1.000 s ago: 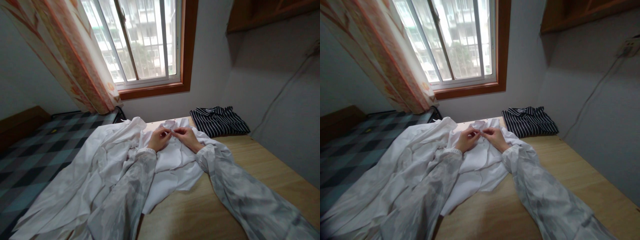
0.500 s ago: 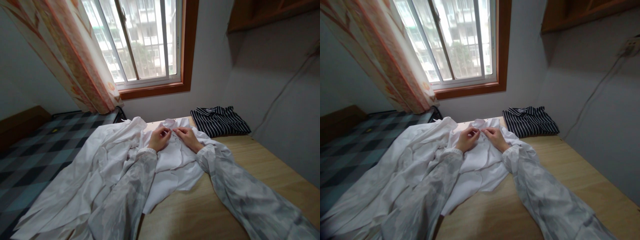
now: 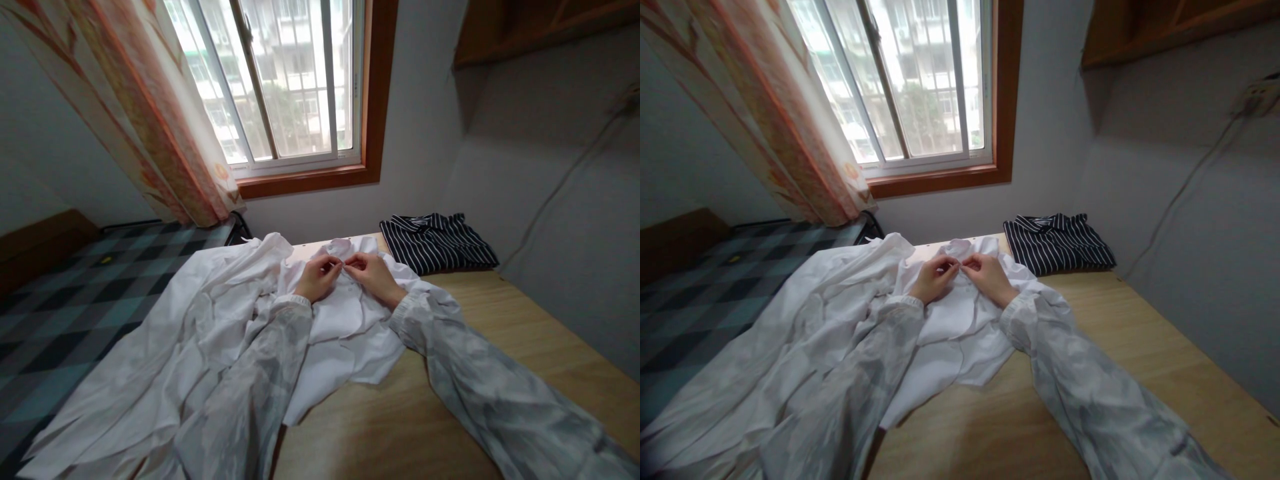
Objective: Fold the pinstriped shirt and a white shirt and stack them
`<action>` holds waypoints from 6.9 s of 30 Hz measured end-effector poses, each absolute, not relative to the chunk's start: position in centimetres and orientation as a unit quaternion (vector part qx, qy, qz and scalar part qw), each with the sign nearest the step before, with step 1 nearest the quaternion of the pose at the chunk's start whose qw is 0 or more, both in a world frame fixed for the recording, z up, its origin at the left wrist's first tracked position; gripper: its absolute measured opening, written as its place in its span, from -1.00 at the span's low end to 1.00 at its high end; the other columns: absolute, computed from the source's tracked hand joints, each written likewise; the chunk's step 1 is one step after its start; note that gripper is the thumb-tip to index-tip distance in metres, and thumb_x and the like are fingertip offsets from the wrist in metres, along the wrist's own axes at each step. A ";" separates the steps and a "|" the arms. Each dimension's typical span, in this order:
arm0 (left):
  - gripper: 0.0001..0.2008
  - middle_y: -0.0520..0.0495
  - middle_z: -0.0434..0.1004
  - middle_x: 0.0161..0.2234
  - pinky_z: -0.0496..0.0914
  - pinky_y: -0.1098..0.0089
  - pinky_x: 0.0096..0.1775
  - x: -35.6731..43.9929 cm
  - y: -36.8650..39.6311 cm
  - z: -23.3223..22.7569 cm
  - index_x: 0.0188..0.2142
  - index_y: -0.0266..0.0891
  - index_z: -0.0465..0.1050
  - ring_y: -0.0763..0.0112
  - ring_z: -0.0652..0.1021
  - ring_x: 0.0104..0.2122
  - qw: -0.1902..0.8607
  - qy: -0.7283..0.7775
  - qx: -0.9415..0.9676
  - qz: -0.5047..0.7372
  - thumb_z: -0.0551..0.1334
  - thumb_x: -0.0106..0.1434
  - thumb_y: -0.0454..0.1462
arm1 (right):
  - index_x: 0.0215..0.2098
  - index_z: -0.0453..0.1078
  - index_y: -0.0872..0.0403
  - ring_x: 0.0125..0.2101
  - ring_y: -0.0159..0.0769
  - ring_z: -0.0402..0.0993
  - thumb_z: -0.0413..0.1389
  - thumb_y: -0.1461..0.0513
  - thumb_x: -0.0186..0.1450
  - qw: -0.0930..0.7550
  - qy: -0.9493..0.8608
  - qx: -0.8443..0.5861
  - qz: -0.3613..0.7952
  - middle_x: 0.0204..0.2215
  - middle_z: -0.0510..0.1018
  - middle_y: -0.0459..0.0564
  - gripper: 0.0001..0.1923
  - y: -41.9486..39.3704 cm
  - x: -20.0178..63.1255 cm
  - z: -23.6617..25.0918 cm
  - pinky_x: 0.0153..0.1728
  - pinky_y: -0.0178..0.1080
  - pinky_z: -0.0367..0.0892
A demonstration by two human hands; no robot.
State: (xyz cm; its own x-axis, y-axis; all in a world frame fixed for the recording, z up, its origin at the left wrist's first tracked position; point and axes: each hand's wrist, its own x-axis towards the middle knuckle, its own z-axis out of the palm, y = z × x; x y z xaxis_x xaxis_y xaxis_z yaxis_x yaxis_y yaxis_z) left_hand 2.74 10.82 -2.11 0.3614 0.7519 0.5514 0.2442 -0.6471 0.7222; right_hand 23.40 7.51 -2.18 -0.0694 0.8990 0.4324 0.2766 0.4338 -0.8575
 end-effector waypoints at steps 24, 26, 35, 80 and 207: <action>-0.60 -0.12 0.72 -0.37 0.42 0.39 -0.40 3.3 9.8 -1.2 -0.26 -0.26 0.73 0.40 0.56 -0.45 0.292 0.360 0.761 0.454 0.47 0.33 0.06 | -0.23 0.62 0.00 -0.40 -0.18 0.62 0.28 -0.08 0.47 0.512 -0.700 -0.463 0.181 -0.37 0.73 0.01 -0.66 6.5 23.4 -2.9 -0.28 -0.18 0.44; -0.59 -0.12 0.73 -0.38 0.43 0.39 -0.41 3.2 9.9 -1.3 -0.27 -0.25 0.74 0.39 0.58 -0.46 0.291 0.364 0.760 0.453 0.46 0.33 0.08 | -0.21 0.64 -0.01 -0.38 -0.17 0.65 0.27 -0.05 0.49 0.500 -0.709 -0.468 0.167 -0.36 0.75 0.01 -0.69 6.5 23.4 -3.0 -0.27 -0.18 0.46; -0.60 -0.13 0.74 -0.36 0.45 0.38 -0.37 3.0 9.9 -1.1 -0.25 -0.23 0.75 0.37 0.59 -0.44 0.279 0.347 0.775 0.448 0.43 0.37 0.07 | -0.12 0.69 -0.05 -0.31 -0.12 0.71 0.25 -0.04 0.53 0.464 -0.735 -0.479 0.119 -0.27 0.79 0.02 -0.71 6.5 23.7 -3.3 -0.23 -0.17 0.46; -0.53 -0.09 0.69 -0.37 0.44 0.43 -0.35 3.4 9.7 -1.4 -0.26 -0.32 0.72 0.43 0.56 -0.41 0.421 0.345 0.721 0.429 0.58 0.15 0.06 | -0.29 0.61 0.03 -0.41 -0.21 0.55 0.42 -0.19 0.26 0.573 -0.618 -0.415 0.344 -0.39 0.69 0.00 -0.53 7.9 23.6 -4.1 -0.34 -0.19 0.43; -0.61 -0.10 0.74 -0.35 0.56 0.42 -0.28 1.8 9.1 5.3 -0.28 -0.28 0.71 0.38 0.68 -0.35 0.599 0.414 0.662 0.178 0.71 0.00 -0.13 | -0.23 0.58 -0.01 -0.37 -0.26 0.48 0.28 0.21 0.38 0.570 -0.718 -0.361 0.170 -0.30 0.67 -0.05 -0.97 4.4 23.4 -1.8 -0.31 -0.19 0.39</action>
State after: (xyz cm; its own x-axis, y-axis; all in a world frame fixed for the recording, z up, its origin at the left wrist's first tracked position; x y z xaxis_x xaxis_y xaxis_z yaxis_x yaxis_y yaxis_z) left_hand 1.78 9.14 5.33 0.5944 0.7608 -0.2605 0.3342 0.0609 0.9405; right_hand 23.39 4.44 -1.80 -0.0894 0.7120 0.6965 0.3240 0.6820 -0.6556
